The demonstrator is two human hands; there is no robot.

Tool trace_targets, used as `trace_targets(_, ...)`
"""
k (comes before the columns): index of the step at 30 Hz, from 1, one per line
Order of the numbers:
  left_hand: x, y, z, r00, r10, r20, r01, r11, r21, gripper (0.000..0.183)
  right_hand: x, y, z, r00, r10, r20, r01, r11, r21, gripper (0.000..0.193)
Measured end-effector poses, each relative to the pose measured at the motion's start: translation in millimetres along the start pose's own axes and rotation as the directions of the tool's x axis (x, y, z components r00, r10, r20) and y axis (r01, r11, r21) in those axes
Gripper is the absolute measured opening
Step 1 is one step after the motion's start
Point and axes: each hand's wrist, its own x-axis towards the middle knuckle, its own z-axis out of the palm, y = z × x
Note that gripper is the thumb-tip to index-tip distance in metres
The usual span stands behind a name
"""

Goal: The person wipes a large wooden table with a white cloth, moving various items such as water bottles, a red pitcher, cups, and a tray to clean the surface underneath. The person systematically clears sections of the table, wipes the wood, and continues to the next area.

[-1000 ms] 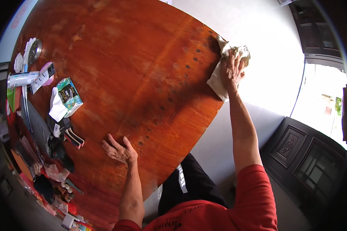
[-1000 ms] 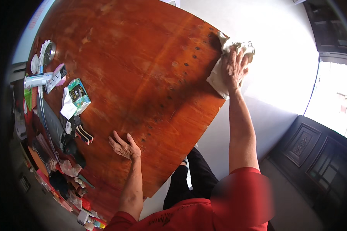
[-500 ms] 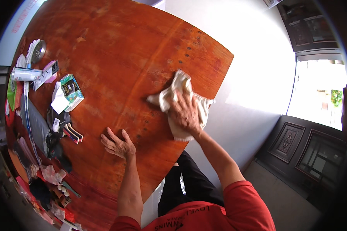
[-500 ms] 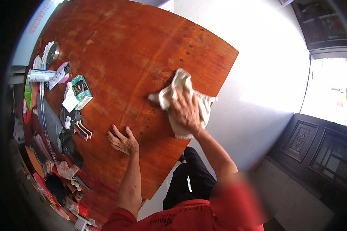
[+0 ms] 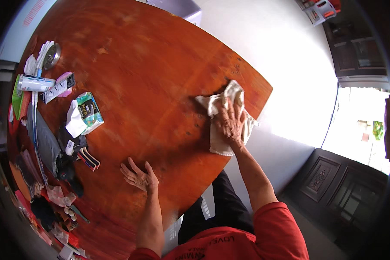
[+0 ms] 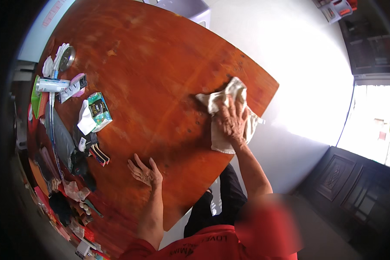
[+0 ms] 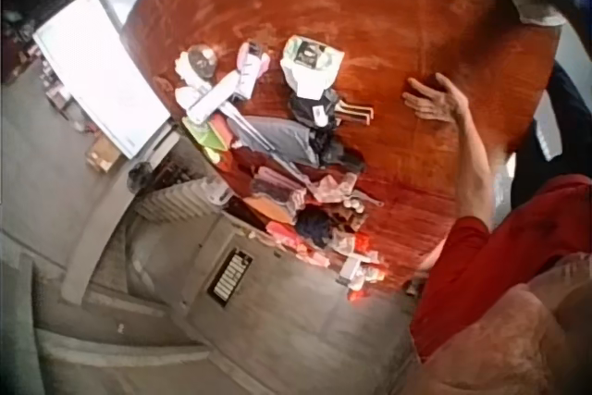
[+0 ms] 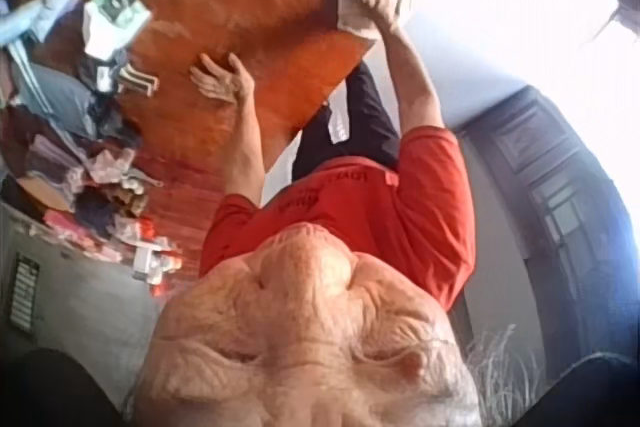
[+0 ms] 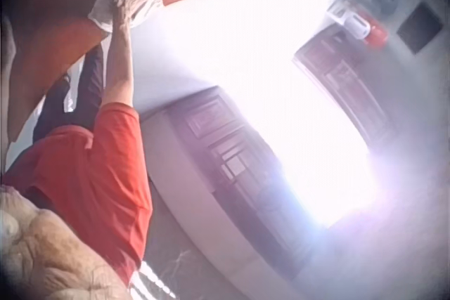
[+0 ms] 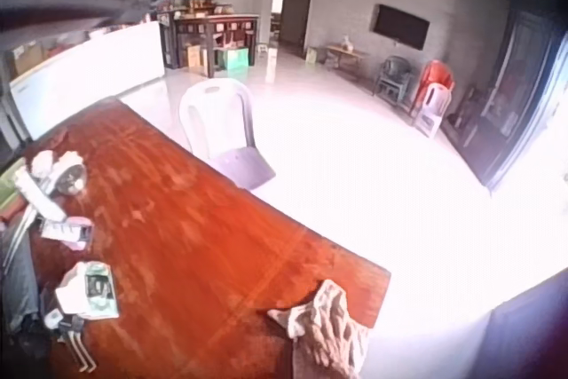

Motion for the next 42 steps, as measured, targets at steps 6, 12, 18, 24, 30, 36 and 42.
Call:
trace_targets(6,2.6,-3.8,1.2,0.999,0.007,-0.032,-0.008,1.0,-0.015,0.068,104.7,45.6,0.3,0.986,0.144,-0.088,-0.151,0.985,-0.082,0.066)
trace_targets(12,5.5,-1.5,-2.8,1.0,0.021,-0.021,-0.022,0.999,-0.046,0.068,201.2,5.3,0.9,0.995,0.092,-0.039,-0.094,0.995,-0.033,0.066)
trace_targets(18,5.9,-2.7,-3.4,0.999,0.025,-0.033,-0.027,0.999,-0.037,0.067,264.8,-53.1,15.7,0.983,-0.157,-0.093,0.153,0.987,-0.049,0.061)
trace_targets(24,5.6,-3.8,-2.0,0.999,0.018,-0.037,-0.02,0.998,-0.054,0.067,240.4,-32.1,15.0,0.974,-0.226,-0.011,0.225,0.972,-0.075,0.064)
trace_targets(30,2.5,-4.3,-0.6,0.999,0.003,-0.038,-0.005,0.998,-0.056,0.068,119.2,5.1,5.4,0.977,-0.21,0.025,0.211,0.973,-0.093,0.067)
trace_targets(36,3.2,-4.0,1.0,0.999,0.017,-0.043,-0.02,0.997,-0.069,0.067,14.4,-6.4,-5.6,0.937,-0.345,0.062,0.345,0.938,-0.001,0.064)
trace_targets(42,6.5,-0.7,-2.7,0.997,0.027,-0.067,-0.034,0.994,-0.1,0.066,49.3,-22.5,-4.0,0.888,-0.44,0.134,0.443,0.897,0.005,0.064)
